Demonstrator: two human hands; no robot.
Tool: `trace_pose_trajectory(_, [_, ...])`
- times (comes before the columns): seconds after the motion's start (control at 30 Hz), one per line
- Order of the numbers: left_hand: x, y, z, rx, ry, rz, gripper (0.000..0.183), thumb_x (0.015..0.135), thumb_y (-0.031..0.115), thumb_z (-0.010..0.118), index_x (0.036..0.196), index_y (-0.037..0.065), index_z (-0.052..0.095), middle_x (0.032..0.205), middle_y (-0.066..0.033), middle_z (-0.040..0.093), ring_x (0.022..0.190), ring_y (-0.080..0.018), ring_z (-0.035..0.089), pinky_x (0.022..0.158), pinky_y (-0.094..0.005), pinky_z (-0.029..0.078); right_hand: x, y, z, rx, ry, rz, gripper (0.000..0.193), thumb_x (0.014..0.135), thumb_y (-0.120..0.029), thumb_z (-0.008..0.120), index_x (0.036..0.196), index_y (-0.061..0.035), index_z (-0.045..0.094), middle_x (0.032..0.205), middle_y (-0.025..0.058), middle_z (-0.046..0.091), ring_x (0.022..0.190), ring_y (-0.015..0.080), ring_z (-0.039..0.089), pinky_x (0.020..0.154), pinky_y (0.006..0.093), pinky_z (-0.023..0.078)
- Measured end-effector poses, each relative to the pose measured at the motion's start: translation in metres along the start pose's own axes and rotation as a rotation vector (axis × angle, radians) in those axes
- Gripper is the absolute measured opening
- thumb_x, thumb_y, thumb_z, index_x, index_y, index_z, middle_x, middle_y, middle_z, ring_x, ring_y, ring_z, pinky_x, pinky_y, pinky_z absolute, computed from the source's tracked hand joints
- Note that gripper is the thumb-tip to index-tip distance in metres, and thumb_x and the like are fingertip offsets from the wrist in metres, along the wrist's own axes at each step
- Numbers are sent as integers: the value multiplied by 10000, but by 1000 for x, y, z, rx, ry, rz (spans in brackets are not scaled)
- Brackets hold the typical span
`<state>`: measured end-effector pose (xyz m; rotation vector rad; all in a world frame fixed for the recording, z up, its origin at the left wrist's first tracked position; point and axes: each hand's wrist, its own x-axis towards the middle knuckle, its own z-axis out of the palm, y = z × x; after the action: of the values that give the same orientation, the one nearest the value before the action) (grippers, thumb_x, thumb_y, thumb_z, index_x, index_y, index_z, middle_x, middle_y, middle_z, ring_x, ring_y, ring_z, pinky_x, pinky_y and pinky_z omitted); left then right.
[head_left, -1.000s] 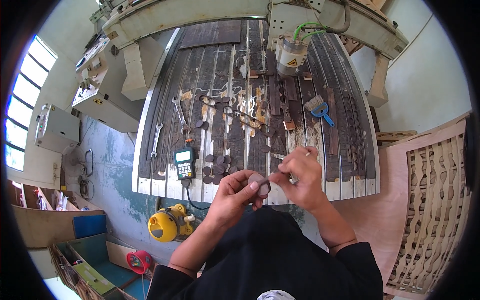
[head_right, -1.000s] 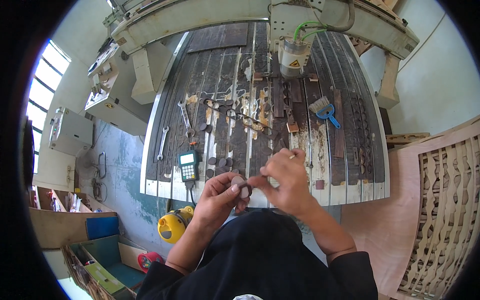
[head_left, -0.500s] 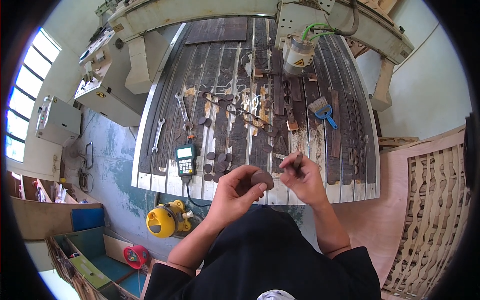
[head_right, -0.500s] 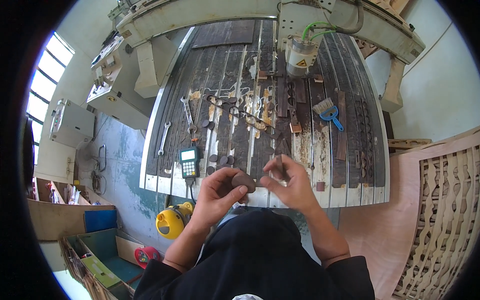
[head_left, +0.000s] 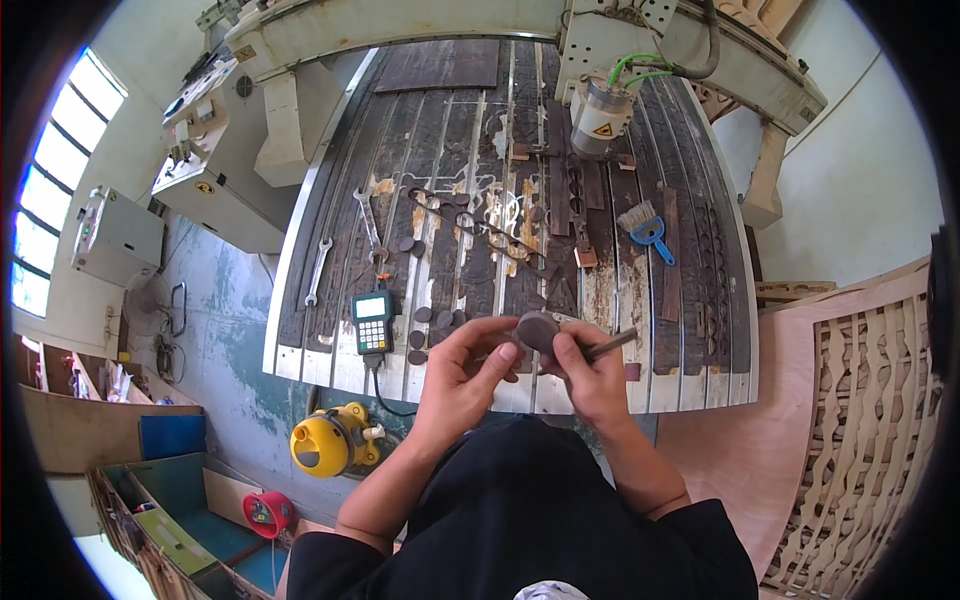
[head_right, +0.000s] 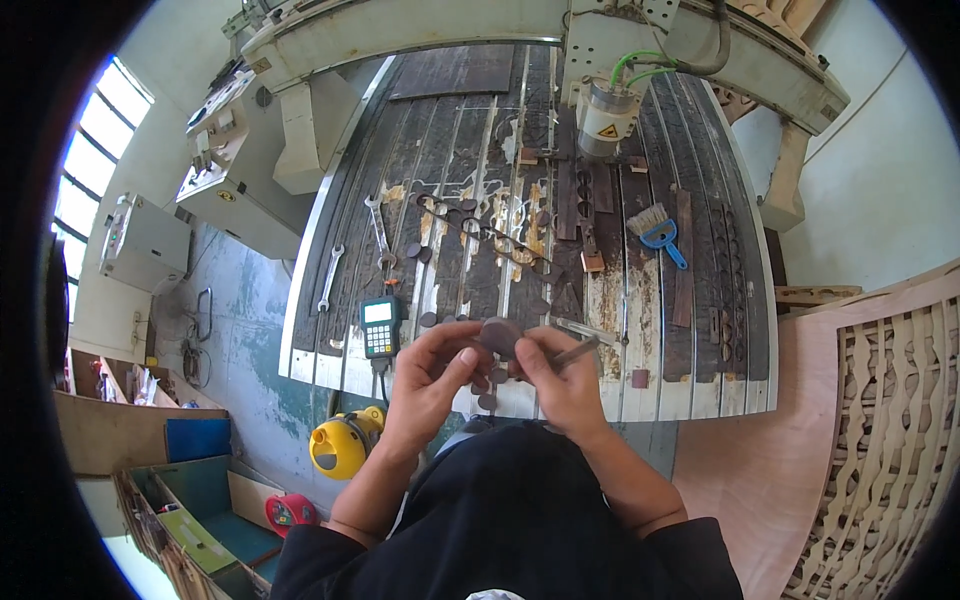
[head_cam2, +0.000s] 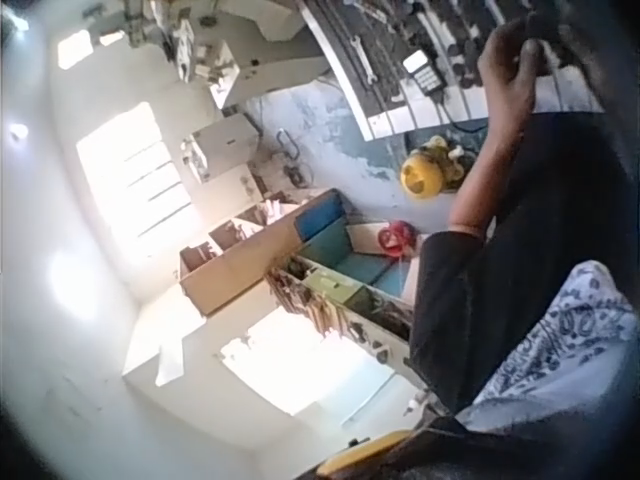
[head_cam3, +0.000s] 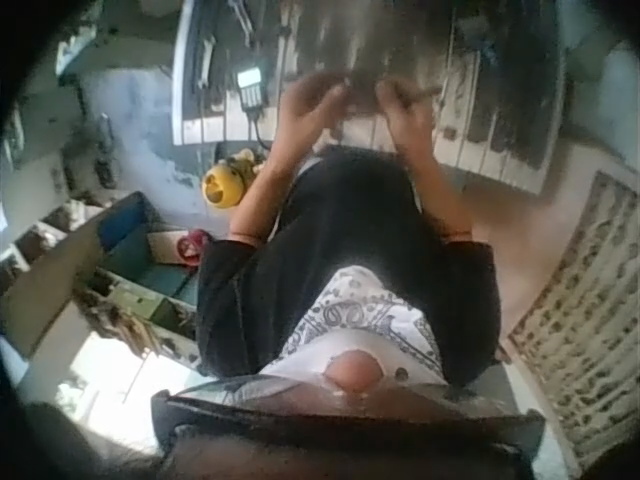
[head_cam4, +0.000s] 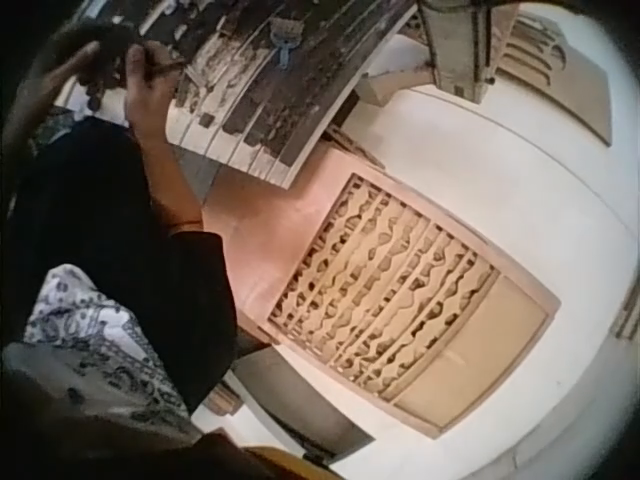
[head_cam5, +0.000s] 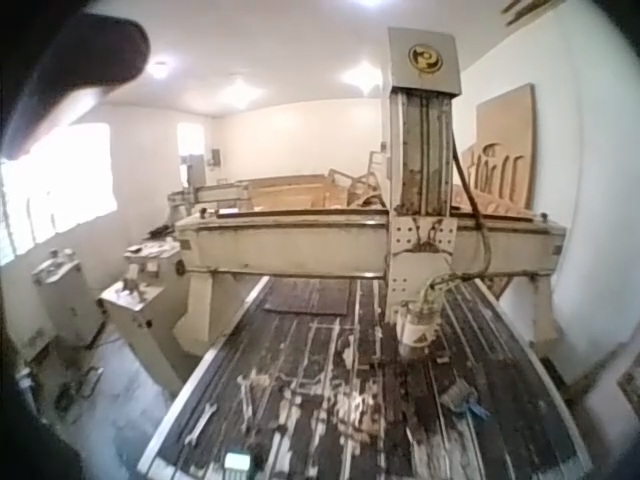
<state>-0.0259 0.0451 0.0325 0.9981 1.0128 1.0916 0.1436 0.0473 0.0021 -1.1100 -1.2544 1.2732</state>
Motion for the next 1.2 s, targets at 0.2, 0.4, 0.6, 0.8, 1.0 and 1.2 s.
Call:
trace_pose_trajectory(0.2, [13, -16, -11, -77, -6, -56, 235, 914, 98, 603, 1101, -43, 616, 861, -48, 658, 765, -96, 605, 678, -232, 480, 7, -3, 13, 566, 7, 234, 204, 948, -211, 589, 884, -18, 569, 764, 75, 617, 570, 71, 471, 513, 220, 346])
trace_pose_trajectory(0.4, [18, -29, -16, -195, 45, -91, 180, 901, 114, 630, 1007, -31, 640, 808, -42, 650, 700, -95, 598, 639, -235, 471, 6, 10, 11, 449, -38, 274, 145, 978, -147, 513, 905, -31, 560, 787, 122, 651, 552, 85, 497, 491, 213, 346])
trace_pose_trajectory(0.6, [21, -30, -20, -242, 56, -134, 162, 877, 95, 659, 980, -28, 640, 798, -50, 650, 691, -100, 600, 612, -233, 469, 9, 10, 12, 206, -4, 202, 118, 921, -121, 603, 901, -6, 579, 734, 103, 648, 534, 68, 475, 482, 210, 341])
trace_pose_trajectory(0.8, [28, -30, -14, -63, 85, -34, 188, 860, 83, 672, 996, -42, 635, 787, -47, 650, 671, -92, 592, 607, -228, 469, 11, 19, 16, 179, 61, 183, 138, 895, -120, 636, 836, -3, 594, 720, 88, 644, 532, 56, 464, 486, 203, 340])
trace_pose_trajectory(1.0, [31, -50, -23, -48, 91, -79, 181, 853, 69, 679, 990, -38, 628, 786, -44, 646, 671, -89, 592, 606, -227, 473, 6, 36, 18, 191, 100, 241, 136, 897, -119, 639, 824, -7, 612, 681, 31, 627, 532, 39, 476, 477, 209, 352])
trace_pose_trajectory(1.2, [28, -59, -29, 45, 126, -57, 178, 839, 67, 697, 979, -19, 630, 818, -46, 649, 695, -82, 598, 608, -211, 478, -2, 62, 22, 140, 125, 257, 143, 913, -132, 623, 818, -26, 621, 627, -10, 580, 506, 30, 452, 446, 211, 322])
